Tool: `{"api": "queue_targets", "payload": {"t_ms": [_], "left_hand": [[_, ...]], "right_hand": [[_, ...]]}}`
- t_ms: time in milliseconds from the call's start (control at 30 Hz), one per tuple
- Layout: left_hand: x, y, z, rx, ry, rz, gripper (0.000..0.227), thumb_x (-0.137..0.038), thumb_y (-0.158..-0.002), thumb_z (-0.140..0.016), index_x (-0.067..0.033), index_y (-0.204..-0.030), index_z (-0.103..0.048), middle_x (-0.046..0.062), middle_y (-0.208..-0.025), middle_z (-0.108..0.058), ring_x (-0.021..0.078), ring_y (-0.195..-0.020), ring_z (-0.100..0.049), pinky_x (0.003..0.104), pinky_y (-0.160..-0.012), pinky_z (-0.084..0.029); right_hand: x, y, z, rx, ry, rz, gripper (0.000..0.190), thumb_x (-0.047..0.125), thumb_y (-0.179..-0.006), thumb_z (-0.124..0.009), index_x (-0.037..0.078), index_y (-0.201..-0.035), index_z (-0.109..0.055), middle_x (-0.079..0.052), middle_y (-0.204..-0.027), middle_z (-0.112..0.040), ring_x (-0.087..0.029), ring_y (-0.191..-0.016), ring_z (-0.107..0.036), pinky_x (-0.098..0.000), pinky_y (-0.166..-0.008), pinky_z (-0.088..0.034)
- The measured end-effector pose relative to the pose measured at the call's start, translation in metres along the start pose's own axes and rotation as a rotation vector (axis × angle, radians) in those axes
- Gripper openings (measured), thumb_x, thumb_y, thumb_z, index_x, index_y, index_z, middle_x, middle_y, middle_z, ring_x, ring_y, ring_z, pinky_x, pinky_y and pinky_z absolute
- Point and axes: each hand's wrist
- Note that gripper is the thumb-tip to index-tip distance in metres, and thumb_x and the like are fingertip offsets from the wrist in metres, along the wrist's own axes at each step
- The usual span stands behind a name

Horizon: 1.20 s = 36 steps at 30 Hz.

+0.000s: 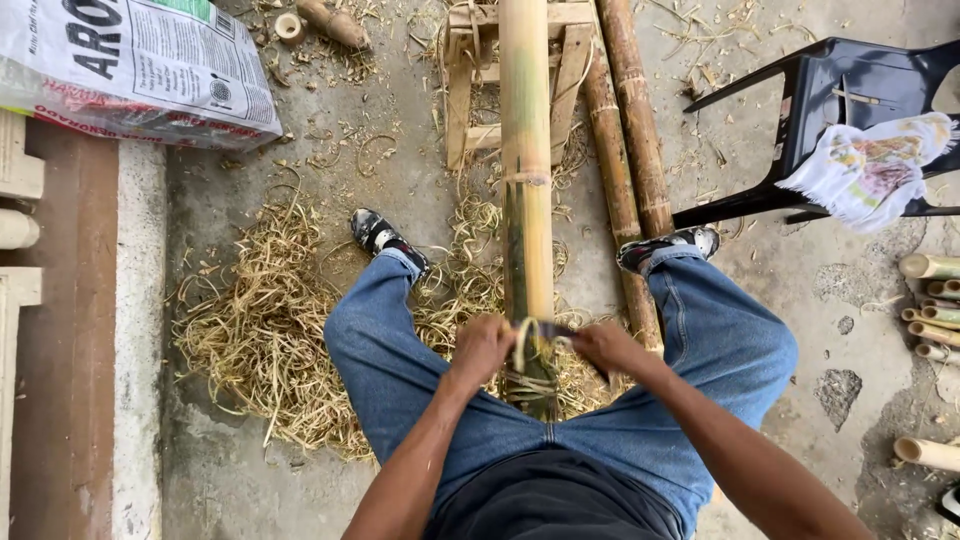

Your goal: Using a drawknife to shave the outer layer off a bamboo pole.

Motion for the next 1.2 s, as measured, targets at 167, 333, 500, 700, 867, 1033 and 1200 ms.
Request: {"api": "queue_targets", "payload": {"t_ms": [167, 333, 500, 700, 867, 1033, 1200], "left_hand": [[-0.001, -0.089, 0.025, -0.514, -0.104, -0.175, 0.038, -0.048, -0.100, -0.060, -0.0102, -0.101, -0.062, 0.008, -0.096, -0.062, 0.0272, -0.093, -0.055, 0.052, -0.081, -0.042], [0.008, -0.116, 0.018, -0.530, -0.100, -0.125, 0.043, -0.054, -0.099, -0.056, -0.0112, -0.104, -0.062, 0.009, -0.103, -0.063, 0.0272, -0.100, -0.056, 0.051, -0.085, -0.044], [0.007, -0.019, -0.004, -0.405, 0.012, -0.204, 0.034, -0.045, -0.099, -0.060, -0.0108, -0.103, -0.062, 0.009, -0.094, -0.062, 0.0255, -0.088, -0.057, 0.045, -0.078, -0.046], [0.039, 0.036, -0.023, -0.209, 0.158, 0.015, 0.024, -0.036, -0.091, -0.062, -0.0117, -0.090, -0.062, 0.003, -0.085, -0.060, 0.0206, -0.072, -0.061, 0.042, -0.063, -0.052], [0.026, 0.051, 0.065, -0.611, 0.500, 0.172, 0.045, -0.051, -0.099, -0.058, -0.0078, -0.087, -0.062, 0.002, -0.073, -0.058, 0.0165, -0.061, -0.054, 0.036, -0.053, -0.045], [0.057, 0.071, 0.120, -0.736, 0.779, 0.390, 0.045, -0.051, -0.102, -0.053, -0.0082, -0.093, -0.061, 0.000, -0.073, -0.053, 0.0114, -0.058, -0.048, 0.030, -0.046, -0.040], [0.082, 0.070, 0.115, -0.822, 0.928, 0.265, 0.048, -0.051, -0.104, -0.054, -0.0047, -0.095, -0.060, 0.002, -0.076, -0.052, 0.0110, -0.062, -0.049, 0.030, -0.049, -0.044]], "right_hand": [[0.040, -0.056, 0.072, -0.650, 0.079, 0.258, 0.039, 0.039, -0.102, -0.059, 0.002, -0.093, -0.059, -0.013, -0.060, -0.058, -0.025, -0.046, -0.050, -0.0453, -0.048, -0.043], [0.052, -0.066, 0.082, -0.697, 0.085, 0.157, 0.038, 0.040, -0.099, -0.059, 0.003, -0.098, -0.059, -0.011, -0.060, -0.061, -0.018, -0.043, -0.049, -0.0405, -0.041, -0.045], [0.038, -0.005, 0.016, -0.451, 0.013, 0.085, 0.034, 0.040, -0.104, -0.048, 0.011, -0.106, -0.065, -0.007, -0.063, -0.065, -0.016, -0.040, -0.047, -0.0361, -0.035, -0.041], [-0.043, 0.024, -0.030, -0.007, -0.038, 0.116, 0.036, 0.040, -0.099, -0.064, 0.007, -0.102, -0.074, -0.015, -0.088, -0.073, -0.026, -0.080, -0.071, -0.0407, -0.077, -0.056], [-0.033, 0.027, -0.020, -0.059, 0.048, 0.032, 0.082, 0.046, -0.075, -0.085, 0.016, -0.140, -0.044, -0.017, -0.138, -0.059, -0.033, -0.127, -0.057, -0.0423, -0.104, -0.048], [0.056, 0.029, -0.031, -0.071, -0.077, 0.306, 0.119, 0.049, -0.077, -0.100, 0.012, -0.152, -0.016, -0.028, -0.155, -0.029, -0.043, -0.143, -0.032, -0.0530, -0.115, -0.033], [0.118, 0.032, -0.042, -0.569, -0.150, 0.116, 0.043, 0.038, -0.087, -0.071, 0.010, -0.116, -0.058, -0.013, -0.130, -0.051, -0.028, -0.114, -0.054, -0.0406, -0.098, -0.056]]}}
Point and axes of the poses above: each hand's wrist, its own y-axis away from the middle knuckle, its own z-axis out of the back of the hand, x = y × z
